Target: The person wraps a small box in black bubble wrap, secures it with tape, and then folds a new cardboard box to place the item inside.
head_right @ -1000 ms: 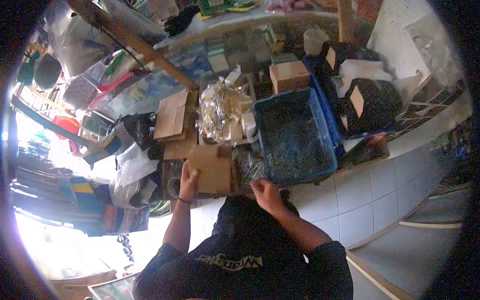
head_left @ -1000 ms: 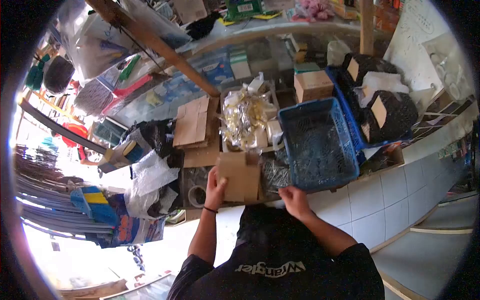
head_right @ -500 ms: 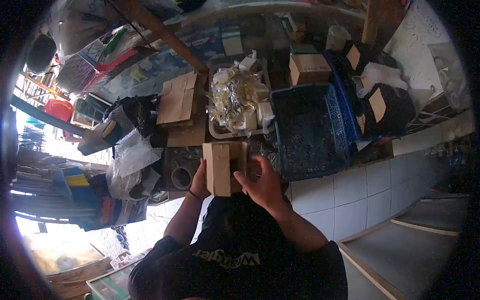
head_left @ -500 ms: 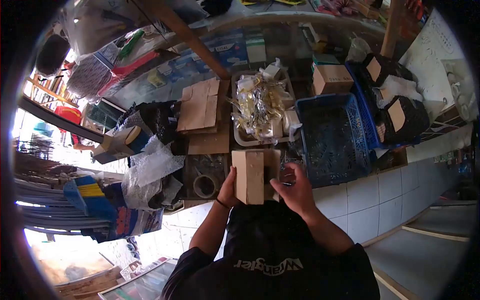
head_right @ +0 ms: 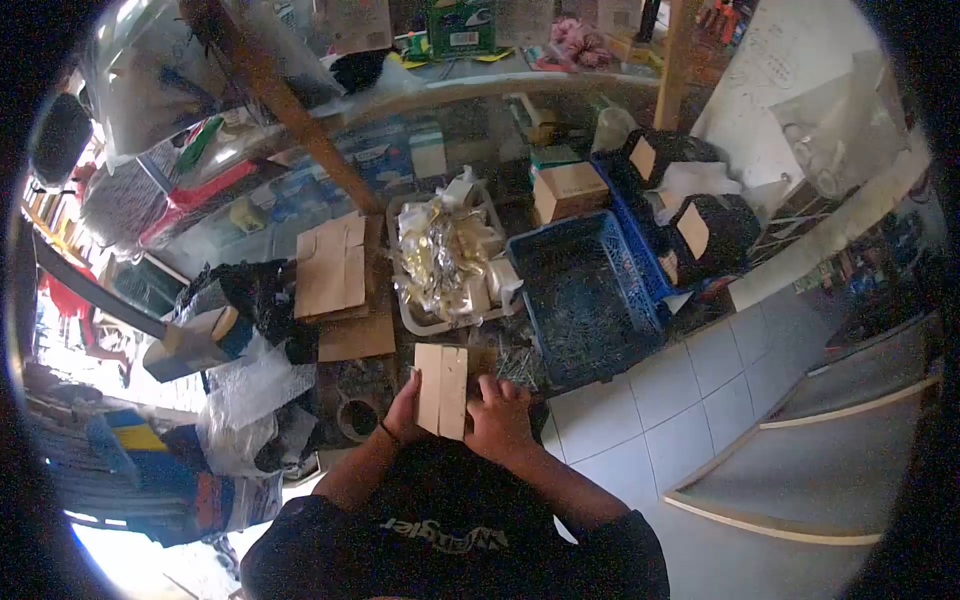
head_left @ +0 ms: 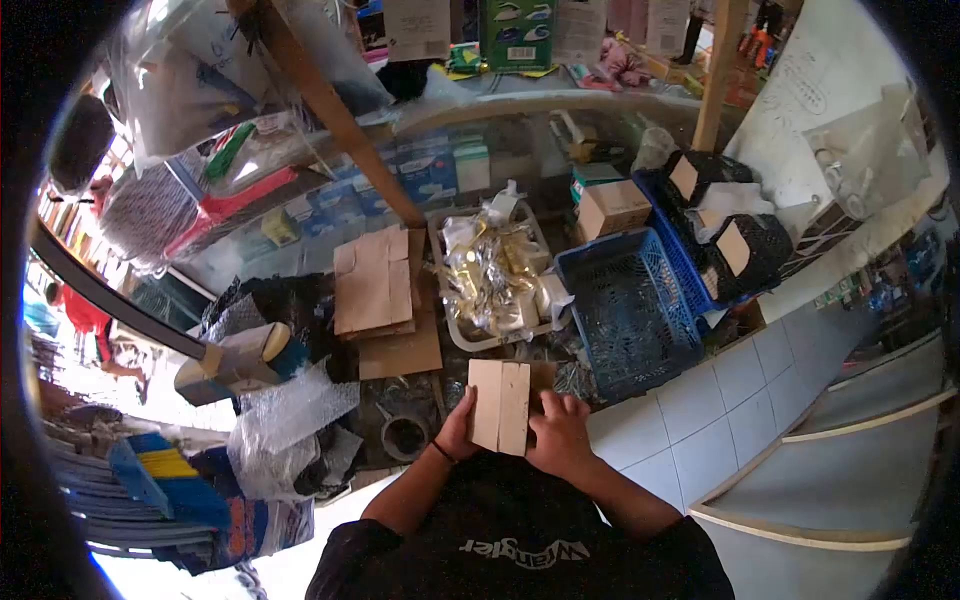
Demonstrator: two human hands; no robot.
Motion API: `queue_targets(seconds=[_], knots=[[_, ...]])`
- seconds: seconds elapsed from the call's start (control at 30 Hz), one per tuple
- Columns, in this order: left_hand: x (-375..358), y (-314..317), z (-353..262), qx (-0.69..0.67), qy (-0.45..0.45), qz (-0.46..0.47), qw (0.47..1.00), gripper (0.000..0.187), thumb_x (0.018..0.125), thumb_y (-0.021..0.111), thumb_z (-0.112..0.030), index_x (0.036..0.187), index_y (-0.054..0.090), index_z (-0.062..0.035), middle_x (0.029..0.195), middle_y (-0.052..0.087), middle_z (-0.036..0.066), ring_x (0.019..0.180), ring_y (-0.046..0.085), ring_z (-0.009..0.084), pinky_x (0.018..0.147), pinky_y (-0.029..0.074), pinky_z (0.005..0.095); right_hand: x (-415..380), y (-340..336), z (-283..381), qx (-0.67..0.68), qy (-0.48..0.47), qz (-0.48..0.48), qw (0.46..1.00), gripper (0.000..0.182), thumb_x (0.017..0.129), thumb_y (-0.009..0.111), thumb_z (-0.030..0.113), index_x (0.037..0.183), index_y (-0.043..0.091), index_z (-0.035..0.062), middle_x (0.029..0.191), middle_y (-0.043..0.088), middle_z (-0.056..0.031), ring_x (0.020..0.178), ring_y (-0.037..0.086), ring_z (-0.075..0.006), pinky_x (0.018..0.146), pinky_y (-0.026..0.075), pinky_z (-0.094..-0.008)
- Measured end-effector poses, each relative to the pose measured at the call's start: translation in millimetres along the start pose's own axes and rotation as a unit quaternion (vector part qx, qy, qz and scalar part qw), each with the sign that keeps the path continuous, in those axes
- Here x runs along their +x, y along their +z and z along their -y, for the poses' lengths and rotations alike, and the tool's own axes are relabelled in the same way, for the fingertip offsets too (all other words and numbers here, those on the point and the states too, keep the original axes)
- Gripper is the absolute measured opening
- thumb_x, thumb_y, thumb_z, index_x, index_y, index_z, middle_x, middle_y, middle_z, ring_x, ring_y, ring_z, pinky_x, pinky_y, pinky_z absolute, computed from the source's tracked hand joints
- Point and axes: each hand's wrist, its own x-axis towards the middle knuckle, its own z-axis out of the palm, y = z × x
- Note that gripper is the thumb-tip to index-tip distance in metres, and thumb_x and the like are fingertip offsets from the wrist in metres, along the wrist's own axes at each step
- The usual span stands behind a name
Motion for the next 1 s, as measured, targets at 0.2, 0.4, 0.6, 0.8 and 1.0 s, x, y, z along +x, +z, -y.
queue_targets(seconds=[0.2, 0.4, 0.6, 0.8, 1.0], knots=[[-2, -27, 8, 0.054, -0.033, -0.017, 0.998, 0.063, 0.090, 0.036, -0.055, 0.133, 0.036, -0.0102, 0.124, 0.052, 0.009, 0.111, 0.053, 0.0236, 0.092, 0.044, 0.0412, -9, 2, -2, 0.020, -0.047, 0.046, 0.998, 0.033, 0.066, 0.067, 0.038, 0.081, 0.061, 0.0091, 0.102, 0.049, -0.0094, 0.098, 0.045, -0.0279, 0.083, 0.029, -0.0469], [-9, -23, -10, 0.021, -0.028, -0.027, 0.999, 0.066, 0.087, 0.034, -0.062, 0.131, 0.040, -0.0133, 0.124, 0.052, 0.010, 0.112, 0.052, 0.0273, 0.092, 0.042, 0.0467, -4, 1, 4, 0.126, -0.152, 0.107, 0.974, 0.028, 0.083, 0.056, 0.035, 0.074, 0.057, 0.0075, 0.076, 0.056, -0.0073, 0.078, 0.056, -0.0251, 0.074, 0.038, -0.0403], [-12, -22, -9, 0.038, -0.018, -0.030, 0.999, 0.066, 0.087, 0.034, -0.061, 0.131, 0.040, -0.0125, 0.123, 0.052, 0.009, 0.111, 0.052, 0.0271, 0.094, 0.040, 0.0465, 7, 26, -6, 0.301, -0.035, 0.208, 0.930, 0.026, 0.089, 0.045, 0.021, 0.086, 0.056, -0.0014, 0.094, 0.055, -0.0212, 0.089, 0.055, -0.0374, 0.075, 0.043, -0.0419], [-19, -31, -19, 0.028, -0.009, -0.038, 0.999, 0.065, 0.087, 0.035, -0.061, 0.130, 0.041, -0.0121, 0.122, 0.053, 0.009, 0.110, 0.053, 0.0260, 0.092, 0.042, 0.0453, 20, 31, 15, 0.405, -0.062, 0.089, 0.908, 0.038, 0.089, 0.038, 0.013, 0.123, 0.046, -0.0020, 0.132, 0.039, -0.0215, 0.125, 0.034, -0.0345, 0.104, 0.026, -0.0388], [-18, -33, -24, 0.021, 0.015, -0.026, 0.999, 0.064, 0.088, 0.035, -0.060, 0.130, 0.042, -0.0118, 0.120, 0.054, 0.008, 0.108, 0.054, 0.0241, 0.091, 0.043, 0.0434, 27, 45, 14, 0.400, -0.054, 0.056, 0.913, 0.043, 0.086, 0.040, 0.011, 0.127, 0.043, -0.0027, 0.137, 0.033, -0.0202, 0.131, 0.027, -0.0331, 0.107, 0.020, -0.0386]])
